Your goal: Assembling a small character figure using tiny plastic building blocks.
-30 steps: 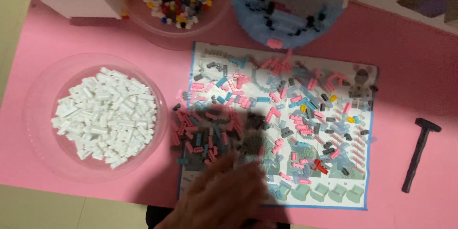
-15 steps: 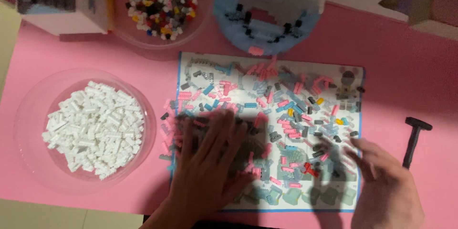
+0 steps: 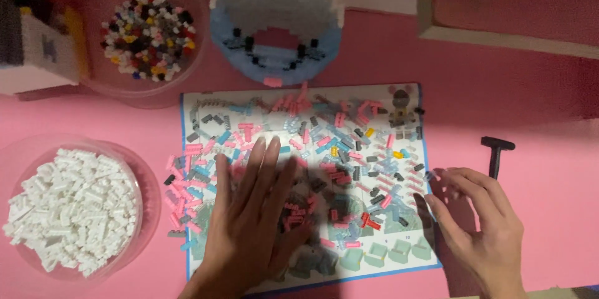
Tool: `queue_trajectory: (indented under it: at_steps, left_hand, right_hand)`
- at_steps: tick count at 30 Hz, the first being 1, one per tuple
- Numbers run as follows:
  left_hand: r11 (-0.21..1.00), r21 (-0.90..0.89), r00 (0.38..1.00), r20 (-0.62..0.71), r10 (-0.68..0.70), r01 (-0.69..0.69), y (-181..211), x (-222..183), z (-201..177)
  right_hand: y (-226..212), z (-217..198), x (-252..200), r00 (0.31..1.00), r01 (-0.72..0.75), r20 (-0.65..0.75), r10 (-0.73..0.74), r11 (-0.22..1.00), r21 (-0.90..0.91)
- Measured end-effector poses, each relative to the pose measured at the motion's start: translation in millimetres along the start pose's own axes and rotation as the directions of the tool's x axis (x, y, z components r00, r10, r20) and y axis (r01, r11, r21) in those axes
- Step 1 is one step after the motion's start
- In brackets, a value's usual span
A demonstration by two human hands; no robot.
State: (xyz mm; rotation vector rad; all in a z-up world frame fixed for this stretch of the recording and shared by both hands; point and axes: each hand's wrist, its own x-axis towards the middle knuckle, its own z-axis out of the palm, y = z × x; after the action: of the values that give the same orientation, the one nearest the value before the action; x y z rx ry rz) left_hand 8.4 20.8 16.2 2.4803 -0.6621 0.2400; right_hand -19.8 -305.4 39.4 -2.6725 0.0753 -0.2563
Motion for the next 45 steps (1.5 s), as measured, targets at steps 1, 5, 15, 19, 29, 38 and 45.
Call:
queue_trajectory:
  at_steps: [1, 5, 15, 19, 29, 38, 45]
  left_hand:
    - [0.996, -0.091, 1.0, -0.025, 0.003, -0.005, 4, 0, -3]
    - [0.939, -0.344, 0.988, -0.141, -0.067, 0.014, 33, 6, -1]
    - [0.945, -0.159, 0.959, -0.058, 0.279, -0.285, 52, 72, 69]
    - [0.932, -0.135, 0.931, 0.095, 0.351, -0.337, 65, 69, 86]
    - [0.938, -0.015, 0.931, 0.121, 0.345, -0.346, 74, 62, 83]
    - [0.855, -0.519, 0.999, 0.046, 0.025, 0.002, 62, 58, 50]
    - [-0.374, -0.847, 0.794, 0.504, -0.341, 0.377, 35, 40, 39]
  right_hand:
    - [1, -3, 3, 1.0, 0.003, 0.003, -0.003, 0.999, 0.049]
    - [13, 2, 9, 0.997, -0.01, 0.081, 0.011, 1.0, -0.014]
    - [36, 10, -20, 0.898, -0.295, 0.117, 0.425, 0.384, 0.875]
    - [40, 15, -32, 0.764, -0.242, 0.315, 0.563, -0.203, 0.949]
    - [34, 8, -27, 0.909, -0.416, 0.249, 0.334, 0.712, 0.565]
    - [20, 10, -2, 0.955, -0.083, 0.296, 0.014, 0.971, 0.224]
    - [15, 29, 24, 0.934, -0.279, 0.358, -0.018, -0.663, 0.695]
